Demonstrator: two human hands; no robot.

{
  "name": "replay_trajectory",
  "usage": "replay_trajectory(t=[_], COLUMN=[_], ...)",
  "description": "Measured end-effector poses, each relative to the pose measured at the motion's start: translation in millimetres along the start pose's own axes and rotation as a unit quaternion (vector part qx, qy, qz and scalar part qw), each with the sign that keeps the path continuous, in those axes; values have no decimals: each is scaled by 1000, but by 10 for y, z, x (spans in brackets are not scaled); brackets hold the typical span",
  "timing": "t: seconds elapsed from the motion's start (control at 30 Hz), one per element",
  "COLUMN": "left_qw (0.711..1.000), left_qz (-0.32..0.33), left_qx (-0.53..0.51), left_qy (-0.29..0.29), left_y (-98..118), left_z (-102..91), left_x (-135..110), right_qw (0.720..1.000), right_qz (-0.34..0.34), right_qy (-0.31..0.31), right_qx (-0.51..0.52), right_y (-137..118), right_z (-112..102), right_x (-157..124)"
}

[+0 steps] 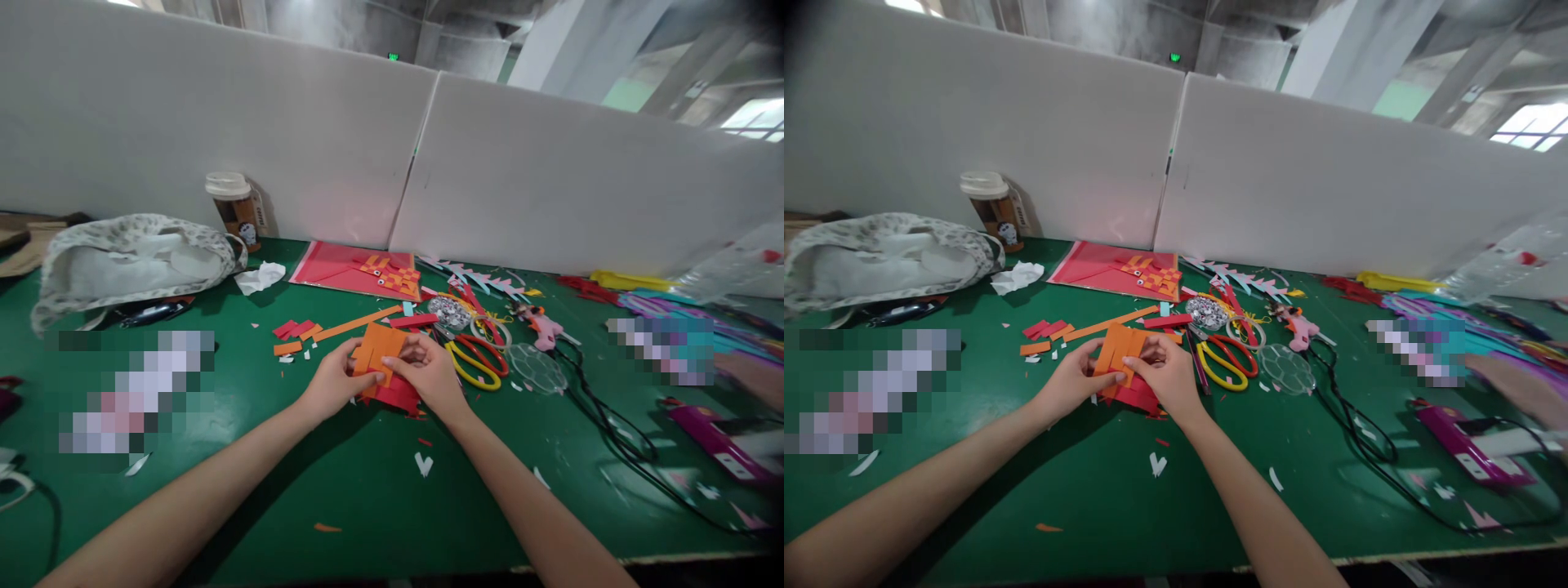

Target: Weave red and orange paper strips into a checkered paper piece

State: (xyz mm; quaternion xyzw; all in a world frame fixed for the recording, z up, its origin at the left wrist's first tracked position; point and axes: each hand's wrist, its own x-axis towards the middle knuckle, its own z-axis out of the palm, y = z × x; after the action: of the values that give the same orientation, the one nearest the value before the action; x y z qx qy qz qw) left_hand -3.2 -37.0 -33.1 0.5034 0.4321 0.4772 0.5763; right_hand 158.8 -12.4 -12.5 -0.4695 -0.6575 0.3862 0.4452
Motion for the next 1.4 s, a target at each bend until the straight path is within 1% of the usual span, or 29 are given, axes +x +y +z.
replay_trajectory(t=[0.07,0.23,0.43,0.57,0.67,0.77,0.87,0.97,1.1,1.17,1.3,1.4], left_qw=[1000,1000,1000,999,998,996,996,998,999,999,1000,999], left_qz=[-2,-6,0,13,32,32,29,37,24,17,10,6], left_qx=[-2,6,1,31,45,75,84,58,22,22,24,31], left_qy=[-1,2,-11,-8,-17,-21,-20,-10,26,36,12,-14], left_y=[-12,-14,4,-30,-60,-66,-42,-4,13,4,-16,-23], left_z=[-1,4,3,-13,-17,-8,7,18,6,-9,-18,-1], left_x=[0,0,5,10,9,-7,-31,-40,-17,-1,5,-8], right_qw=[1000,998,998,997,996,995,995,996,997,996,992,992], right_qz=[1,9,1,6,6,10,14,23,31,40,69,77], right_qy=[-6,-55,-50,-68,-78,-86,-85,-70,-49,-52,-67,-77], right_qx=[2,17,37,41,42,51,59,50,43,54,76,58], right_y=[7,-12,-13,17,33,25,3,-6,12,15,-20,-53], right_z=[-5,-12,1,8,4,-6,-17,-29,-38,-35,-22,-23], right_x=[6,5,-5,-9,-13,-14,-11,-2,13,11,-12,-25])
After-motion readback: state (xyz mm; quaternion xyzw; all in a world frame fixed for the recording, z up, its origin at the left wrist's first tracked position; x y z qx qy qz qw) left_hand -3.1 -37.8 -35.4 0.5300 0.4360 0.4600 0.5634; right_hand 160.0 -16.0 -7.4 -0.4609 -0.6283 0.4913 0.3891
